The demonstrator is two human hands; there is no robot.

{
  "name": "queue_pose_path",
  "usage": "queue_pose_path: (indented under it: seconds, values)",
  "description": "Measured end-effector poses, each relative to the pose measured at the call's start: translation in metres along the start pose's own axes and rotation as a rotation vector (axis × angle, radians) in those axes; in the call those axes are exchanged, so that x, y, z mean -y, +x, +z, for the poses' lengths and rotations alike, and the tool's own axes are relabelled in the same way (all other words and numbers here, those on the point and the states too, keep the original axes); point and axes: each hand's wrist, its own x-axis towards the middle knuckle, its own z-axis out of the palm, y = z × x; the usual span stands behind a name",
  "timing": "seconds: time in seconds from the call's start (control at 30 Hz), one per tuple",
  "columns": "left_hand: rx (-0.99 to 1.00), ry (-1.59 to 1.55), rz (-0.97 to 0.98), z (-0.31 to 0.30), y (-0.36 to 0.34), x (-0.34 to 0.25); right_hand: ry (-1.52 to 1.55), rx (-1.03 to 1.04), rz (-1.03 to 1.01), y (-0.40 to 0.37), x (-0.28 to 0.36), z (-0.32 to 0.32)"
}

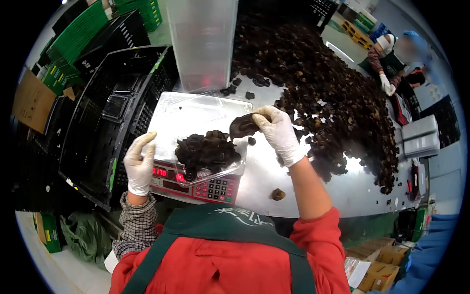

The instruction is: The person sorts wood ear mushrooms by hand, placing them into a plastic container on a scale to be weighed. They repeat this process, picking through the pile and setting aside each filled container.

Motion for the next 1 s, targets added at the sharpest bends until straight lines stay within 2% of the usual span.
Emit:
queue_pose_path:
  seconds: [0.27,0.4,0.5,0.53,0.57,0.6,0.63,0.67,0.7,0.73,0.77,0.83,0.93,1.0]
  values:
    - [-0.008,-0.048,-0.064,-0.007,-0.005,0.007,-0.031,0.012,-0.143,-0.01,-0.005,0.0]
    - [0.011,-0.067,-0.066,-0.003,-0.009,0.0,-0.063,0.014,-0.142,-0.021,0.0,-0.001]
    - [0.015,-0.084,-0.059,0.001,-0.012,-0.002,-0.217,-0.018,-0.182,-0.035,0.009,-0.008]
    - [0.003,-0.087,-0.058,-0.001,-0.013,0.001,-0.36,-0.047,-0.274,-0.04,0.001,-0.018]
    - [-0.015,-0.076,-0.058,-0.008,-0.013,0.003,-0.349,-0.006,0.055,-0.056,0.014,-0.031]
    - [-0.04,-0.062,-0.036,-0.015,-0.013,0.002,-0.344,-0.009,-0.01,-0.07,0.0,-0.05]
    - [-0.065,-0.07,-0.067,-0.023,-0.013,0.0,-0.419,0.041,0.013,-0.089,0.005,-0.069]
    - [-0.093,-0.052,-0.085,-0.032,-0.014,-0.001,-0.498,0.121,0.189,-0.11,0.002,-0.093]
    - [-0.12,-0.041,-0.104,-0.04,-0.015,0.0,-0.655,0.239,0.117,-0.133,-0.036,-0.138]
    - [-0.147,-0.057,-0.124,-0.047,-0.016,0.001,-0.89,0.248,0.411,-0.164,-0.035,-0.154]
    - [-0.17,-0.065,-0.119,-0.052,-0.017,0.002,-1.002,0.323,0.676,-0.189,-0.062,-0.186]
    - [-0.197,-0.056,-0.127,-0.059,-0.02,0.006,-1.282,0.523,0.48,-0.22,-0.077,-0.205]
    - [-0.193,-0.091,-0.202,-0.054,-0.023,0.001,-0.764,0.125,0.312,-0.189,-0.075,-0.171]
    - [-0.119,-0.219,-0.261,-0.042,-0.029,-0.004,-0.473,0.076,0.233,-0.133,-0.032,-0.11]
